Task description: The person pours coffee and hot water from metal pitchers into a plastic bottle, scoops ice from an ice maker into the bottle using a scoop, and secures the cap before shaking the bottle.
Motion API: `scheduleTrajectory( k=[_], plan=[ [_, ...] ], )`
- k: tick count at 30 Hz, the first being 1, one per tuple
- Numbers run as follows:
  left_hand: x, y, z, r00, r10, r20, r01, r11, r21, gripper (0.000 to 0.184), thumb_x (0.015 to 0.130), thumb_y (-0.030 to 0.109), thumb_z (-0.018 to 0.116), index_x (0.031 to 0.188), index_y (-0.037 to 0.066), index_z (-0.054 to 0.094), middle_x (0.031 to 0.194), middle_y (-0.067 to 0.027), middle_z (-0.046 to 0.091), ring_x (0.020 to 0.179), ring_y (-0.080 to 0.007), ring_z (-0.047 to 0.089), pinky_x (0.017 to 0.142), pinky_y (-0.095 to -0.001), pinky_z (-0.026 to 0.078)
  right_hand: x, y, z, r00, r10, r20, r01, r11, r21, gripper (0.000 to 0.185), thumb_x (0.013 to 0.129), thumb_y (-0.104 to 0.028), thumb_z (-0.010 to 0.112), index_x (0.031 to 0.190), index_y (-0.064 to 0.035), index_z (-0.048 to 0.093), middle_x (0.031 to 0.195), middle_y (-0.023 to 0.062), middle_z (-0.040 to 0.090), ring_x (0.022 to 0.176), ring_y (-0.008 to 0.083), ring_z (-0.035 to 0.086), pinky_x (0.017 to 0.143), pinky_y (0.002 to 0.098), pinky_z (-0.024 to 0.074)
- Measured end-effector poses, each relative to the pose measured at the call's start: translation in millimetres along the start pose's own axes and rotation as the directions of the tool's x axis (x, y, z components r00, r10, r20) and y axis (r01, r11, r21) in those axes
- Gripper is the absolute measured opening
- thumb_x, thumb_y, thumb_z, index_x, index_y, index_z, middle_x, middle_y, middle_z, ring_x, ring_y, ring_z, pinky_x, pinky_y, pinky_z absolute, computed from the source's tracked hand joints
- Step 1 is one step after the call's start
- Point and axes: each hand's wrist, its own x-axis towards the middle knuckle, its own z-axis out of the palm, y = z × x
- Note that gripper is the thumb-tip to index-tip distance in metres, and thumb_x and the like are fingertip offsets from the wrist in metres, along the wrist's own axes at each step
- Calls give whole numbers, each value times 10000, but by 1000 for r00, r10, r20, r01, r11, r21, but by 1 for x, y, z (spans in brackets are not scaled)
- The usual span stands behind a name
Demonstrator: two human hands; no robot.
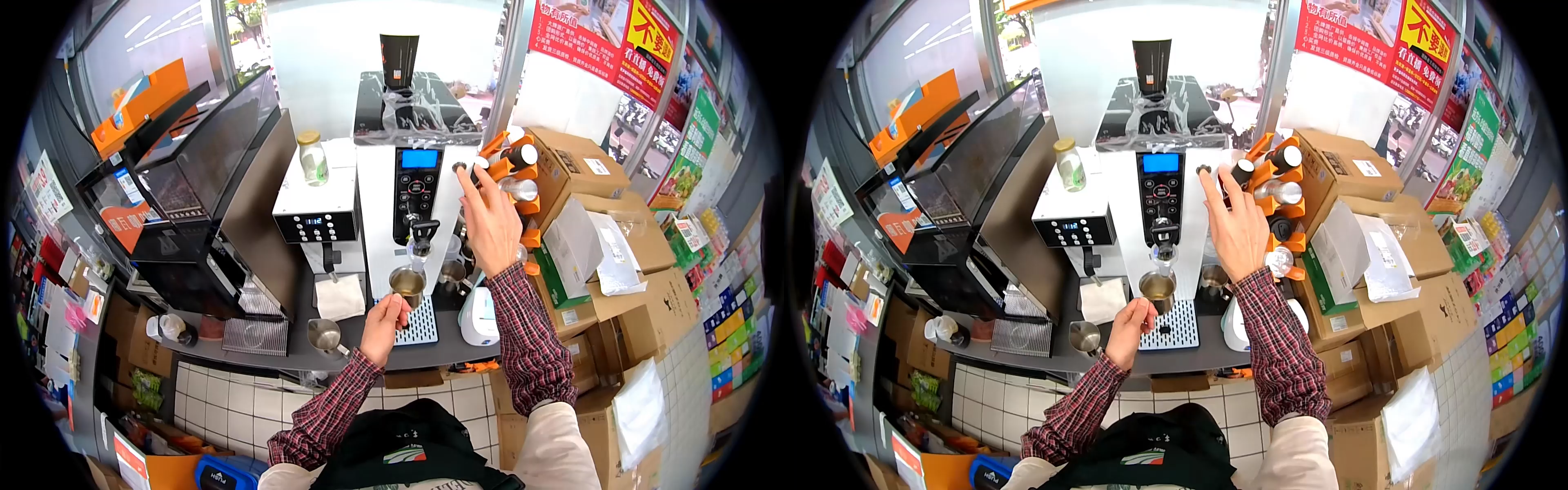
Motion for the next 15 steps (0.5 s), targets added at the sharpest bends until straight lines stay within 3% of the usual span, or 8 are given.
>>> scheduleTrajectory(
  k=[7,15],
  plan=[
    [11,-2,6,997,26,-77,-23,999,32,370,1025,303,445,758,61,528,614,44,430,575,-47,410,544,-218,327,0,16,15,993,-94,69,106,972,-208,685,770,-32,585,1426,-185,466,1310,58,552,777,180,557,634,307,471],
    [25,-22,3,992,28,-122,-21,998,58,305,977,236,472,742,52,531,611,56,409,554,-31,367,505,-213,295,-1,17,14,993,-77,94,94,978,-187,722,759,-48,609,1446,-196,442,1265,68,567,782,178,570,622,298,495]
  ],
)
